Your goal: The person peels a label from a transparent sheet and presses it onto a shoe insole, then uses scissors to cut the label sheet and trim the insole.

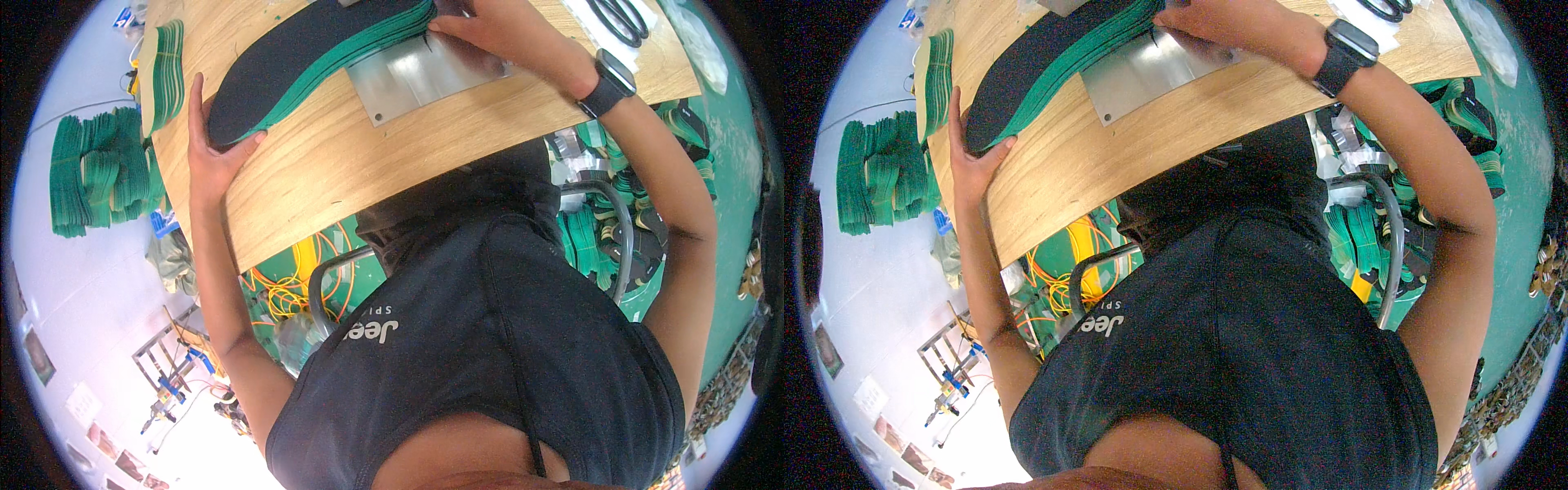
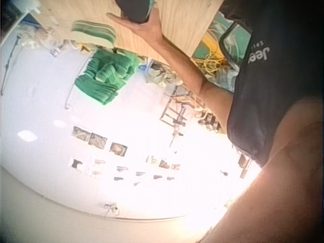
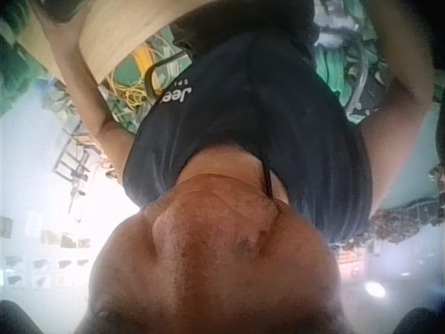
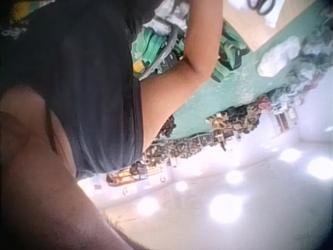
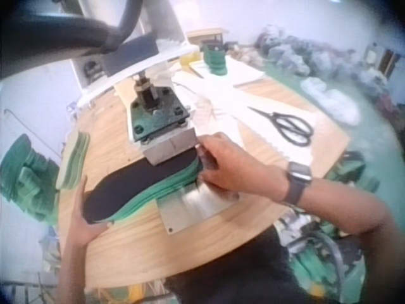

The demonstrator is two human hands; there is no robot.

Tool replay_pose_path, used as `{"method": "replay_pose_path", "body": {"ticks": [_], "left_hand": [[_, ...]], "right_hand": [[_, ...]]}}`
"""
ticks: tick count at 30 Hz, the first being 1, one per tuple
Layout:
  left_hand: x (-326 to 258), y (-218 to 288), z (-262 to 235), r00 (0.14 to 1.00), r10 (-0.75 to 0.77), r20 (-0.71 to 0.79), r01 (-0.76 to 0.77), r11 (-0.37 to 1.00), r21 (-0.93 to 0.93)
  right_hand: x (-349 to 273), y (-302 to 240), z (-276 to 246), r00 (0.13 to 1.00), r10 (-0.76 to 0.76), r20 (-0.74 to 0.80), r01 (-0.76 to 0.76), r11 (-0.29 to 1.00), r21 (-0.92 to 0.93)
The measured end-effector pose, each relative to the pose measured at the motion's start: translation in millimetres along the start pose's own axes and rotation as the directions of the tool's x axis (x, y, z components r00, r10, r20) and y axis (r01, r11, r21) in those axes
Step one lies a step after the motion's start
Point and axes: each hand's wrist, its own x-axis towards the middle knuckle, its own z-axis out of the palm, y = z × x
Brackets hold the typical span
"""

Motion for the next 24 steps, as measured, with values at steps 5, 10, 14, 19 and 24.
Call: {"method": "replay_pose_path", "body": {"ticks": [5,10,14,19,24], "left_hand": [[-27,-12,-39,0.976,0.167,-0.139,-0.149,0.98,0.133],[-56,27,2,0.911,-0.007,-0.412,-0.012,0.999,-0.043],[-30,91,103,0.986,-0.163,0.037,0.163,0.892,-0.422],[16,127,176,0.824,-0.192,0.534,0.514,0.652,-0.558],[21,149,220,0.771,-0.038,0.636,0.549,0.546,-0.633]], "right_hand": [[-23,6,-37,0.984,-0.156,-0.087,0.126,0.952,-0.28],[-45,28,-42,0.979,-0.198,-0.05,0.133,0.803,-0.581],[-54,11,-60,0.971,-0.132,-0.197,0.025,0.883,-0.469],[-91,-72,-92,0.893,-0.412,-0.18,0.357,0.893,-0.273],[-134,-124,-98,0.77,-0.586,0.253,0.613,0.79,-0.035]]}}
